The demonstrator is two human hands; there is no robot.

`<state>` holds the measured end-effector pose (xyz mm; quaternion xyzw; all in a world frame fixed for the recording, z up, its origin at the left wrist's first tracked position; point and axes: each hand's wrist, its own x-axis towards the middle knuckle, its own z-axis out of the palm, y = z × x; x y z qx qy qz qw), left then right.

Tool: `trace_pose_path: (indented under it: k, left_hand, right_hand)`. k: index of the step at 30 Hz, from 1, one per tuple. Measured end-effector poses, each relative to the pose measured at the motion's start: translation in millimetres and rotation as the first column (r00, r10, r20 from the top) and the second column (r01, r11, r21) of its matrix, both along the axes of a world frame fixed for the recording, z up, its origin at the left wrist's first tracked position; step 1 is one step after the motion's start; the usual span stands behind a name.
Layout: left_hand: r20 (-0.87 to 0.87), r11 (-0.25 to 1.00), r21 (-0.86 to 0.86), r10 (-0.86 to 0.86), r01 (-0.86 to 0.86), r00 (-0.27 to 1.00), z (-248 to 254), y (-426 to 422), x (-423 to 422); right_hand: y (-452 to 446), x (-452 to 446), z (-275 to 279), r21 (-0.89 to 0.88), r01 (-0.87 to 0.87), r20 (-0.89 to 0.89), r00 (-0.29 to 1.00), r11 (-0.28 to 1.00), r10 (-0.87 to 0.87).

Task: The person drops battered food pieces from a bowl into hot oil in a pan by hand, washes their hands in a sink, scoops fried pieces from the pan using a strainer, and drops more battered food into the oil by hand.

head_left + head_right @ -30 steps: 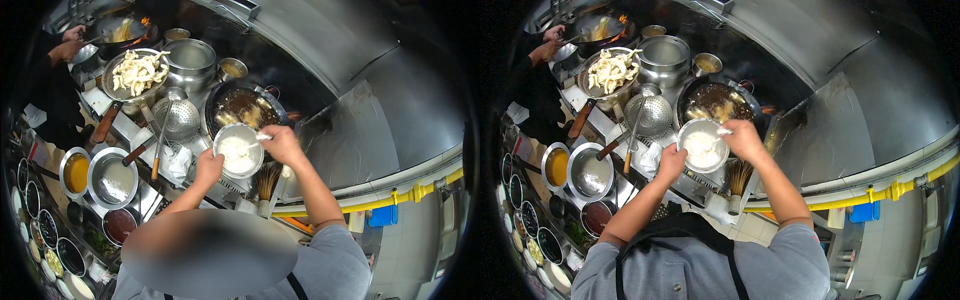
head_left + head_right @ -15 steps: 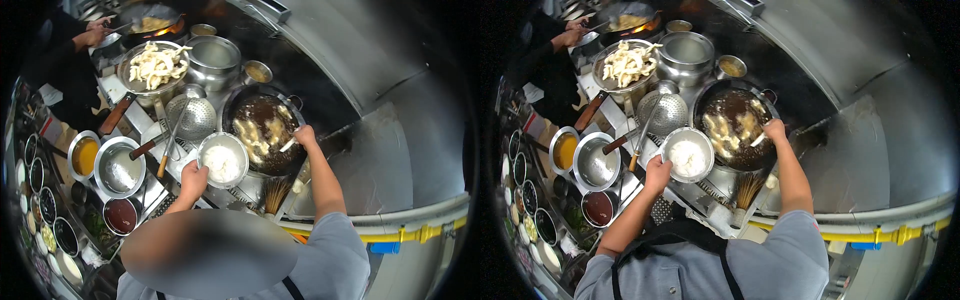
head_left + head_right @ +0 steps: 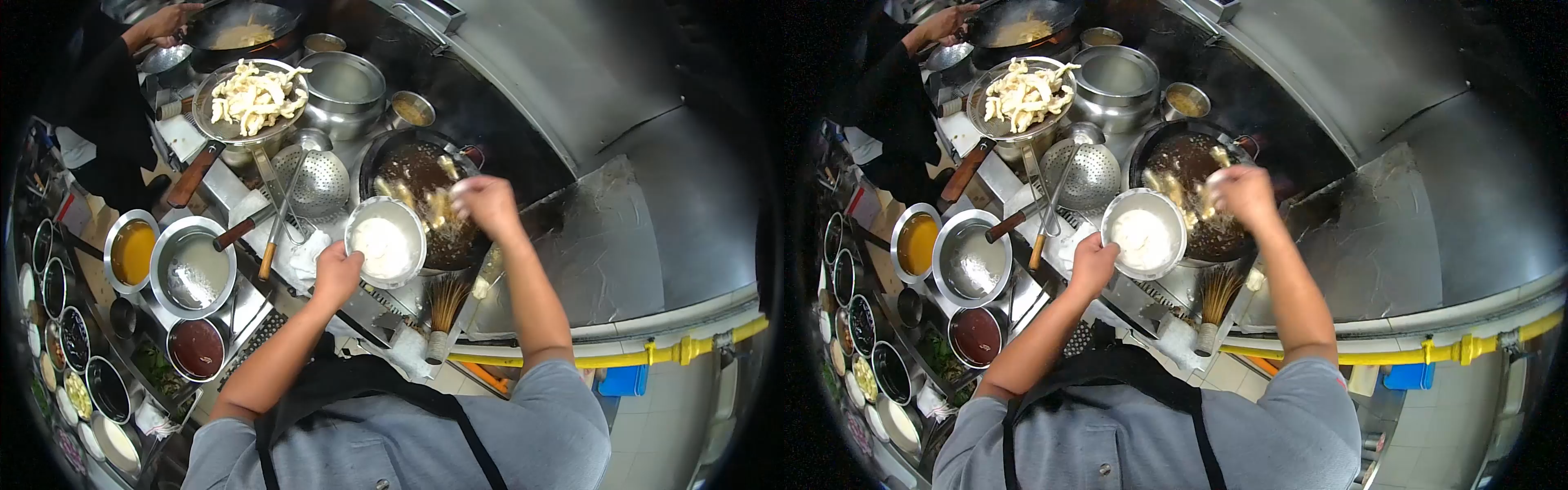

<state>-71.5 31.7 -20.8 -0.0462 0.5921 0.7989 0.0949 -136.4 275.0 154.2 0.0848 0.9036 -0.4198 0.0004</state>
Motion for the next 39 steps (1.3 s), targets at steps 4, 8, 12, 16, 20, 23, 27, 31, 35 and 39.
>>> trace_pose_path:
  k: [4,8,12,16,20,23,27,31,35,39]
  left_hand:
    - [-0.06,0.998,-0.004,-0.064,0.064,0.996,39,10,7]
    - [-0.103,0.998,0.0,-0.062,0.063,0.993,31,11,8]
    - [-0.038,0.995,-0.038,-0.09,0.088,0.995,15,3,5]
    - [-0.04,0.999,-0.051,-0.015,0.013,0.999,7,-3,4]
    - [0.022,0.996,-0.091,0.017,-0.014,1.0,-23,-11,2]
    - [0.118,0.993,-0.119,-0.011,0.025,0.993,-21,-24,9]
    - [0.17,0.992,-0.098,0.098,-0.082,0.981,-20,-36,22]
    - [0.196,0.988,-0.13,0.105,-0.081,0.975,-23,-51,28]
    - [0.193,0.997,-0.025,0.081,-0.078,0.978,-11,-42,21]
    - [0.082,0.999,0.008,-0.035,0.034,0.996,3,-16,6]
  right_hand:
    - [-59,54,-37,0.622,-0.311,0.091,0.94,0.719,0.328]
    - [-72,62,-35,0.547,-0.383,0.154,0.92,0.744,0.36]
    - [-55,53,12,0.282,-0.216,0.105,0.975,0.935,0.194]
    - [-26,18,30,0.245,-0.067,-0.028,0.997,0.967,0.076]
    - [7,-36,-2,0.196,-0.108,-0.09,0.988,0.975,0.127]
    - [17,-82,-47,0.499,-0.092,-0.071,0.987,0.862,0.147]
    - [74,-142,-135,0.783,-0.08,-0.066,0.975,0.617,0.21]
    - [139,-163,-152,0.82,0.057,-0.107,0.993,0.57,0.055]
    - [111,-114,-72,0.516,0.157,-0.183,0.981,0.842,-0.07]
    - [-4,-19,-1,0.145,-0.077,0.128,0.99,0.986,0.059]
